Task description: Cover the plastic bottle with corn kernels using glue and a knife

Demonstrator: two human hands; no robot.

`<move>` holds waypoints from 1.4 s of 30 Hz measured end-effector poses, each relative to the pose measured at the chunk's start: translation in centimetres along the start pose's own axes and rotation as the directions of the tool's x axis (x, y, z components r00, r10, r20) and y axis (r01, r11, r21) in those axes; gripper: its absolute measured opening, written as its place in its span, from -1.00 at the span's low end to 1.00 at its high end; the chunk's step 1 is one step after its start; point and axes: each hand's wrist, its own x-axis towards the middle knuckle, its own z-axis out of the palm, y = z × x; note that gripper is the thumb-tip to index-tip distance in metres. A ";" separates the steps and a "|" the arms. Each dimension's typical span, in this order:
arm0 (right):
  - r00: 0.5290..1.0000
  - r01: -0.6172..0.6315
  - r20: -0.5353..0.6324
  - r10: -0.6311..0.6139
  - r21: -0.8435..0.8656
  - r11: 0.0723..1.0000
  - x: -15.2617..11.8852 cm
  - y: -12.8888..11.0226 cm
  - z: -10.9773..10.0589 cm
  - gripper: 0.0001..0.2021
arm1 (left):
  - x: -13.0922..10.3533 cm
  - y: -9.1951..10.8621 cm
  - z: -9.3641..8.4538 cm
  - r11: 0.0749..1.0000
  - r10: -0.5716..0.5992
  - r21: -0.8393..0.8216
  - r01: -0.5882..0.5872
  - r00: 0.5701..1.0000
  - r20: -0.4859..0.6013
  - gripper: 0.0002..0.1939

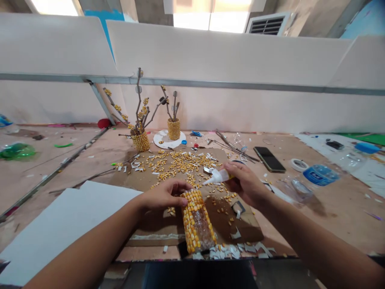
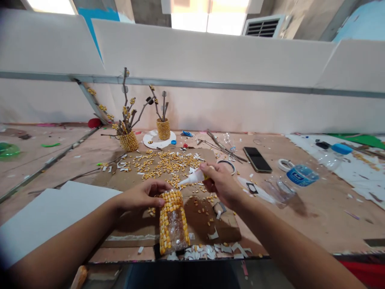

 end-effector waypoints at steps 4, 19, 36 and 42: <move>0.988 -0.150 -0.018 0.155 0.157 0.976 -0.7 1.2 3.0 -0.37 | 0.6 -0.9 0.5 1.000 0.004 -0.028 -0.005 0.999 -0.042 -0.32; 0.956 -0.223 -0.123 0.265 0.277 0.935 -1.4 3.2 1.7 -0.48 | 2.2 -0.1 0.6 0.998 -0.014 -0.062 0.007 0.995 -0.102 -0.49; 0.915 0.364 -0.108 -0.388 -0.193 0.911 -5.3 6.4 0.7 -0.80 | 2.0 0.5 2.4 0.972 -0.177 -0.194 0.136 0.961 -0.213 -0.38; 0.859 0.452 -0.126 -0.495 -0.264 0.852 -5.1 7.2 1.3 -0.87 | 2.2 0.4 1.9 0.996 -0.080 -0.065 0.068 0.977 -0.197 -0.48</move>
